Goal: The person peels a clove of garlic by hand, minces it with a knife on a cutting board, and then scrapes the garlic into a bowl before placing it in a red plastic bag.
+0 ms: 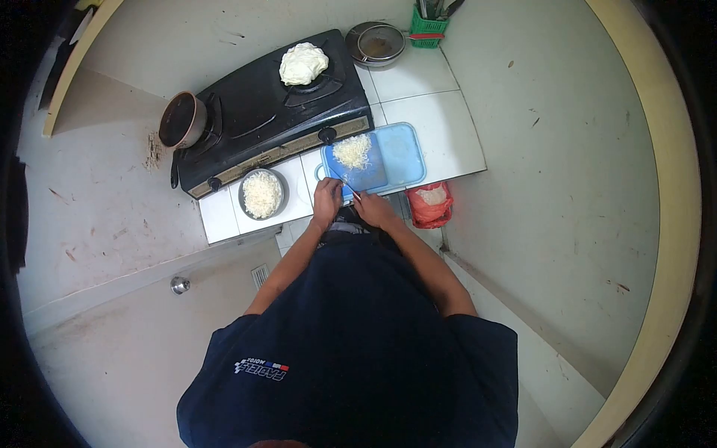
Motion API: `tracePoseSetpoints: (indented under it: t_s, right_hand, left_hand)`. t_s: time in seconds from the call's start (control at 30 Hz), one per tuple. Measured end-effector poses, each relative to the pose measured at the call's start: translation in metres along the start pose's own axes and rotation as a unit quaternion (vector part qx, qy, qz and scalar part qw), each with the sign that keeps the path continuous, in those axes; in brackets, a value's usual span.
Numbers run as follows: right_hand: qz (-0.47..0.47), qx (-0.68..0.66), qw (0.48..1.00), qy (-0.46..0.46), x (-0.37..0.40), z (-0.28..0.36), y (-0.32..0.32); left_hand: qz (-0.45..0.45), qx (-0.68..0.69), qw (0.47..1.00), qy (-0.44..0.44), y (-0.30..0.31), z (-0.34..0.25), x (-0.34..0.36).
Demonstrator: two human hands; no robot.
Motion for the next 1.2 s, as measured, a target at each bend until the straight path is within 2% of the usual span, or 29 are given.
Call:
tracePoseSetpoints:
  t_s: [0.23,0.53,0.93,1.2]
  right_hand:
    - [0.008,-0.002,1.0,-0.014,-0.006,0.0,-0.011]
    - [0.008,0.043,0.999,-0.007,0.005,-0.008,-0.001]
    - [-0.021,-0.009,0.999,0.032,0.005,-0.002,-0.003]
    - [0.007,0.028,1.0,-0.011,-0.007,0.0,-0.011]
  left_hand:
    - [-0.012,0.0,1.0,-0.017,0.001,-0.003,0.0]
    - [-0.002,0.0,1.0,0.016,-0.004,0.006,-0.001]
    - [-0.001,-0.014,1.0,0.008,-0.002,0.003,-0.001]
    - [-0.002,-0.007,1.0,0.018,-0.001,0.003,0.001]
Point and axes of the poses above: each hand's wrist, its own x-axis away from the middle knuckle, its own y-axis out of the back of the hand, z = x × y, the point moved 10 cm from there along -x, towards the middle knuckle, and after that the axes turned 7 degrees about -x, right-handed, at the moved point
